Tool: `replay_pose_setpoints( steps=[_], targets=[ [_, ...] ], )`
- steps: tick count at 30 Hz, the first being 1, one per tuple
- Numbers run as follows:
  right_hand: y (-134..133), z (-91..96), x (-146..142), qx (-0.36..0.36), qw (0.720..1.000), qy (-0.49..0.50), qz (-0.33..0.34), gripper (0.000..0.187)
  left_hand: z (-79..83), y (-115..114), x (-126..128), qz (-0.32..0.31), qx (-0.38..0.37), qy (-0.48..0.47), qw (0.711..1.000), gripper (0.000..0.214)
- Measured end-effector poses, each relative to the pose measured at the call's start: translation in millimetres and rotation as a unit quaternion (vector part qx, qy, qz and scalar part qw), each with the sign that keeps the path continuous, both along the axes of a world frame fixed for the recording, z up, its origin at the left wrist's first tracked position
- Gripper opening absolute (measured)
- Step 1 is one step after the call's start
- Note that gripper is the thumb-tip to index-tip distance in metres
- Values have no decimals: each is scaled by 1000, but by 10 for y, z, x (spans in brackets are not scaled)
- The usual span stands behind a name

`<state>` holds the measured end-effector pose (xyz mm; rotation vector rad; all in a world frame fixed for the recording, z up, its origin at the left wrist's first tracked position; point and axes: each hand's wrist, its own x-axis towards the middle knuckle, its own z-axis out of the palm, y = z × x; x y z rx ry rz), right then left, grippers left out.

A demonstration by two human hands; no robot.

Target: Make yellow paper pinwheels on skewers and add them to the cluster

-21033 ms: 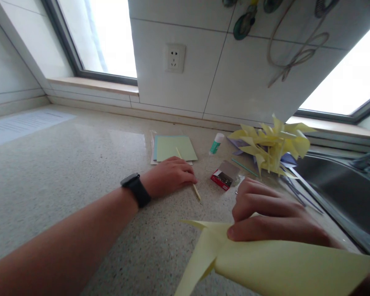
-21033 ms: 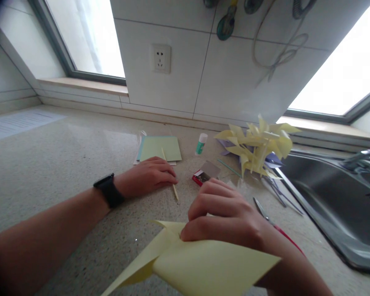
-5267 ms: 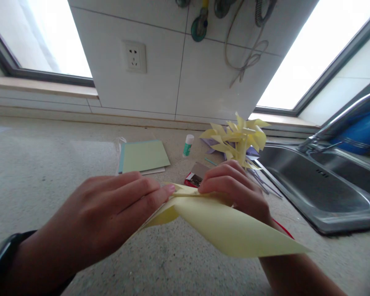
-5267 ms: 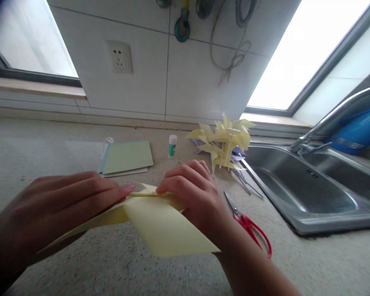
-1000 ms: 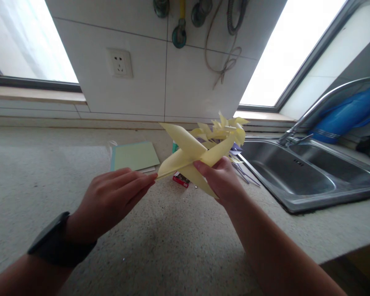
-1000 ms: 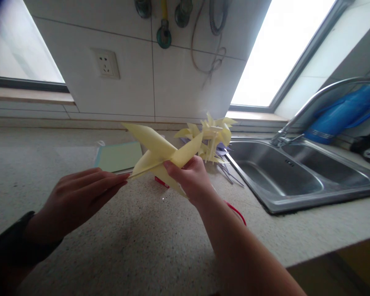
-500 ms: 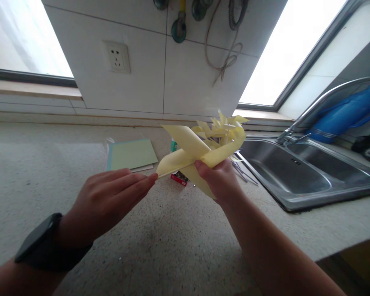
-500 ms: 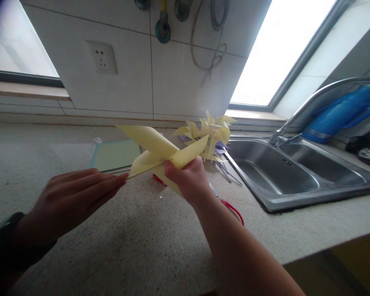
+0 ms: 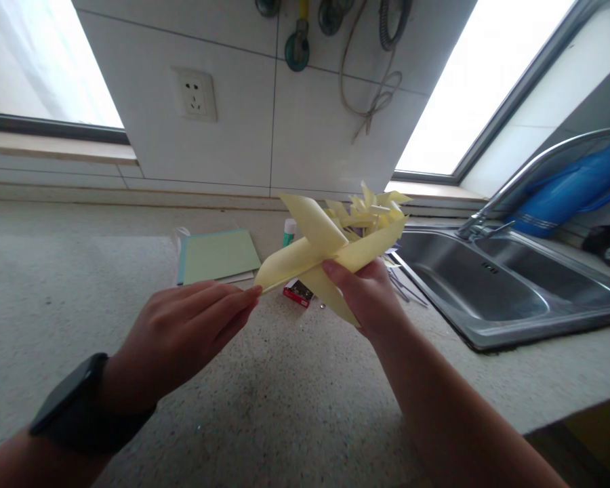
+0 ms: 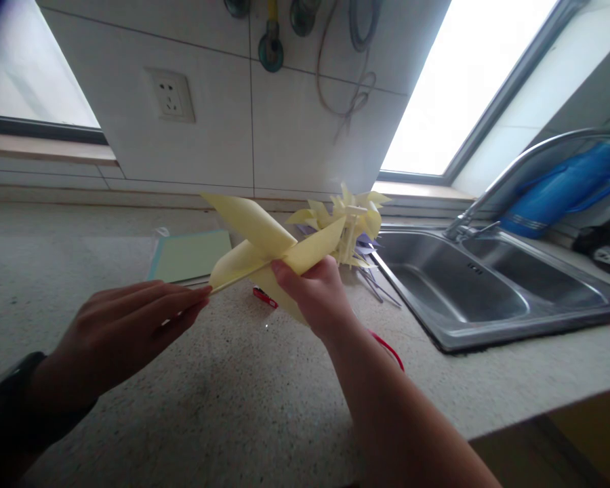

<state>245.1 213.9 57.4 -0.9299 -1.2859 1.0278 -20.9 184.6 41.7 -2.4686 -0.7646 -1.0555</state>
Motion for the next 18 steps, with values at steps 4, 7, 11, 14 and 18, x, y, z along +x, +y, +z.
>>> replay_pose_setpoints(
  steps=[4,7,11,14,18],
  targets=[
    [-8,5,-6,4,1000,7,11,39,3,6,4,13,0,6,1000,21],
    [-13,-5,-11,6,1000,9,6,38,-2,11,12,15,2,8,1000,21],
    [-9,-19,-18,12,1000,9,-1,36,-9,0,25,7,4,5,1000,20],
    [-4,-20,-29,19,1000,10,1,34,-6,-16,21,-5,5,11,1000,21],
    [-11,-9,-55,31,999,12,-7,29,9,-27,22,-17,3,20,1000,19]
  ],
)
